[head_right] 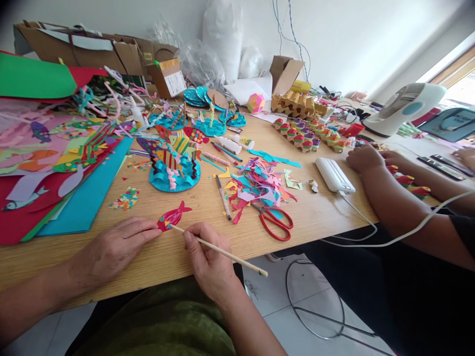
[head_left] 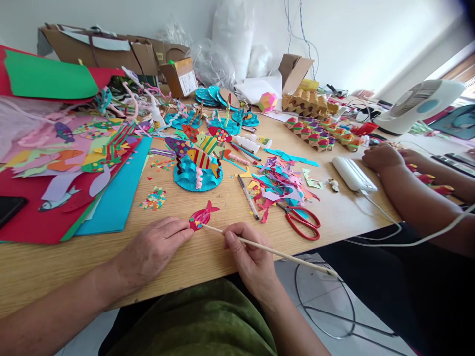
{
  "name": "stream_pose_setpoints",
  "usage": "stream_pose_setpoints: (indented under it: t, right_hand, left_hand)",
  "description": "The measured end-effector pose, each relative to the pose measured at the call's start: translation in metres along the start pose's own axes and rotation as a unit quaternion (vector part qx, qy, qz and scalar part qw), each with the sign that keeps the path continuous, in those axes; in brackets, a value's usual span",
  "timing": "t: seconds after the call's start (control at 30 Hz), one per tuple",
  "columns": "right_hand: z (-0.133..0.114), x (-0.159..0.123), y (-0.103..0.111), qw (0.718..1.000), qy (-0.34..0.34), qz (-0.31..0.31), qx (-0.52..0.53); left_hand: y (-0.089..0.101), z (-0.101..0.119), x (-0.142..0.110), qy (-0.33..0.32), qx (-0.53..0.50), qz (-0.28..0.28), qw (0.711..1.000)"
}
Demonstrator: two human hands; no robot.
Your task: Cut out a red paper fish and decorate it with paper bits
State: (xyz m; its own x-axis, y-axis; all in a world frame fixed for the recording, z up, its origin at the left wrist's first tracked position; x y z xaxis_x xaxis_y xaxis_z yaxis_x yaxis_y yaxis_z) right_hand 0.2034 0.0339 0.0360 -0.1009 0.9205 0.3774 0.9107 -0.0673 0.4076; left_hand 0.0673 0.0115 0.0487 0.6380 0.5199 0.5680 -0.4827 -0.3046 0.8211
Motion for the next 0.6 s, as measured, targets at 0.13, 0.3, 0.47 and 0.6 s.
stream_pose_setpoints:
  t: [0.13,0.3,0.47,0.6]
  right_hand:
    - [-0.0023,0.0004,-0.0026,1.0,0.01,-0.012,-0.015]
    - [-0.0059,0.0016,-0.0062,0.999,0.024,-0.017,-0.019]
    - [-0.0044,-0.0005,-0.0004,1.0,0.012,0.004,-0.013]
    - [-0.0025,-0.0025,0.0019,1.0,0.006,0.006,-0.013]
  left_hand:
    - [-0.0002,-0.0008,-0.0003,0.004,-0.009,0.001,1.0]
    - [-0.0012,-0.0004,-0.0001,0.003,-0.003,-0.002,1.0]
    - [-0.0025,-0.0004,-0.0013,0.006,0.001,-0.009,1.0]
    - [-0.0031,-0.0009,-0.0023,0.006,0.001,-0.011,1.0]
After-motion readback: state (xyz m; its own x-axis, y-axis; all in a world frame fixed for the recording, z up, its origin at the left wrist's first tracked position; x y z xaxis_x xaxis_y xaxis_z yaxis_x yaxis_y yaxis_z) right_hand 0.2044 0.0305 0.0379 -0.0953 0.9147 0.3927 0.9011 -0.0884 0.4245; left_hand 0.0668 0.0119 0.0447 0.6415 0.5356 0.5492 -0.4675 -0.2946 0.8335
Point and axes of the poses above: each hand's wrist, its own x-axis towards the middle knuckle, its own y-axis out of the back of the hand, z = x × y, the point moved 10 cm from there along x, towards the middle knuckle, and after that the axes turned 5 degrees about z, right-handed, at the moved point
